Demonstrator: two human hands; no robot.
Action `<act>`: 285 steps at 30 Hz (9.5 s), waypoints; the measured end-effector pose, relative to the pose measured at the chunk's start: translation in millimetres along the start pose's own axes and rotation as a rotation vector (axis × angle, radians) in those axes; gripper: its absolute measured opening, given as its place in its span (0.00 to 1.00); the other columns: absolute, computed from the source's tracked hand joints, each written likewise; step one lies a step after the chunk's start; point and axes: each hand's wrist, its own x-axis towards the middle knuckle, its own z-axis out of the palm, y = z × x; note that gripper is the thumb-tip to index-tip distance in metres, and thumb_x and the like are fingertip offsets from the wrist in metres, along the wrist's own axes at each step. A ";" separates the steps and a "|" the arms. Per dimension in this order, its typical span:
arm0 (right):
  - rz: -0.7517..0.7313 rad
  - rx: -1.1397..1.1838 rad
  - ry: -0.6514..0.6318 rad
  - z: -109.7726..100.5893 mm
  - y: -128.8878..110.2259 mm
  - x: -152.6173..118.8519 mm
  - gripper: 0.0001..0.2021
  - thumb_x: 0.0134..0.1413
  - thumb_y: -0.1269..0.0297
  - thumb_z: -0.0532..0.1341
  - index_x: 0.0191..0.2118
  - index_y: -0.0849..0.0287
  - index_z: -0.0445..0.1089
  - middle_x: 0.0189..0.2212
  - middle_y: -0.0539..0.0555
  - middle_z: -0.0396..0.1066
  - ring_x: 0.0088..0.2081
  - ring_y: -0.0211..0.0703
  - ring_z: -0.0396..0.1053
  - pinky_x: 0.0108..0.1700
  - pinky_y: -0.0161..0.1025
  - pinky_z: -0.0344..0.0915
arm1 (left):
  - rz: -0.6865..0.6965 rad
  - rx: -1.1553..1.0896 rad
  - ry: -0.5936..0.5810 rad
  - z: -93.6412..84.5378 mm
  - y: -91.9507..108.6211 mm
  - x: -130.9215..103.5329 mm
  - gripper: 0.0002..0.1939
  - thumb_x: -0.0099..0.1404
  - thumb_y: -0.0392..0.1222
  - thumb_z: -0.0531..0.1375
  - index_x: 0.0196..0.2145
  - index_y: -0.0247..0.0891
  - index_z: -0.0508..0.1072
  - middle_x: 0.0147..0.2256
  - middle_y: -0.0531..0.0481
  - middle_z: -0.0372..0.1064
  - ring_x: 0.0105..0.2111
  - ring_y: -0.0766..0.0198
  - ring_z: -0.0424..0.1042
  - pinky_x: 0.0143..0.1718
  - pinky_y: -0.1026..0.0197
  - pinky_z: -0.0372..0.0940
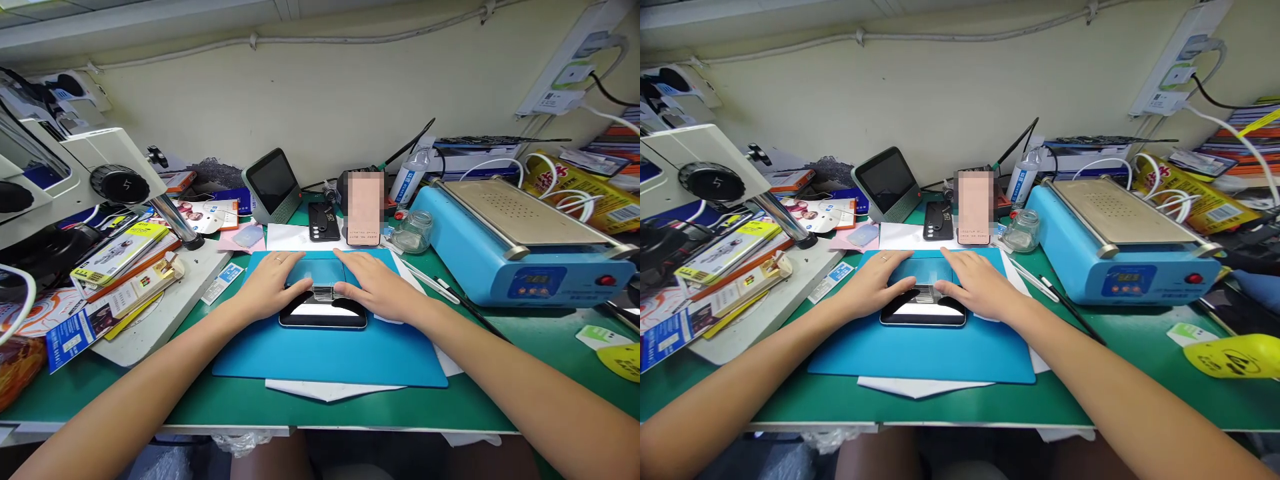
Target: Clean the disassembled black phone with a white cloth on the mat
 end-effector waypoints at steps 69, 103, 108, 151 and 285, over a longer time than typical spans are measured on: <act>-0.210 0.084 -0.251 -31.2 -10.6 -21.8 0.35 0.52 0.49 0.69 0.64 0.57 0.64 0.52 0.60 0.68 0.53 0.57 0.66 0.52 0.49 0.66 | 0.438 -0.082 -0.253 -28.6 5.5 -13.6 0.27 0.66 0.53 0.64 0.59 0.40 0.70 0.57 0.42 0.70 0.52 0.51 0.70 0.53 0.50 0.67; -0.179 0.181 -0.230 -23.1 -3.8 -18.7 0.31 0.61 0.43 0.61 0.65 0.53 0.65 0.56 0.60 0.67 0.55 0.56 0.65 0.55 0.51 0.65 | 0.390 -0.156 -0.250 -20.8 2.8 -10.9 0.27 0.67 0.54 0.63 0.60 0.43 0.69 0.59 0.43 0.69 0.54 0.51 0.69 0.56 0.50 0.65; -0.169 0.160 -0.228 -23.7 -4.9 -20.0 0.31 0.61 0.45 0.62 0.66 0.51 0.63 0.56 0.60 0.65 0.54 0.55 0.65 0.54 0.50 0.66 | 0.398 -0.140 -0.231 -20.5 2.4 -12.0 0.28 0.67 0.54 0.63 0.61 0.42 0.68 0.59 0.42 0.68 0.54 0.51 0.69 0.56 0.50 0.65; -0.145 0.123 -0.253 -29.3 -3.1 -19.0 0.34 0.56 0.44 0.65 0.63 0.57 0.67 0.57 0.61 0.65 0.56 0.58 0.65 0.56 0.52 0.65 | 0.390 -0.070 -0.228 -24.1 6.8 -13.7 0.29 0.68 0.55 0.62 0.62 0.42 0.67 0.58 0.44 0.71 0.55 0.52 0.70 0.54 0.51 0.69; -0.045 0.042 -0.164 -49.7 12.0 -19.3 0.28 0.57 0.39 0.61 0.52 0.57 0.72 0.50 0.61 0.70 0.48 0.56 0.69 0.44 0.47 0.66 | 0.084 -0.010 -0.449 -51.5 -3.3 -12.7 0.27 0.58 0.60 0.66 0.49 0.41 0.72 0.38 0.51 0.70 0.37 0.59 0.71 0.38 0.61 0.62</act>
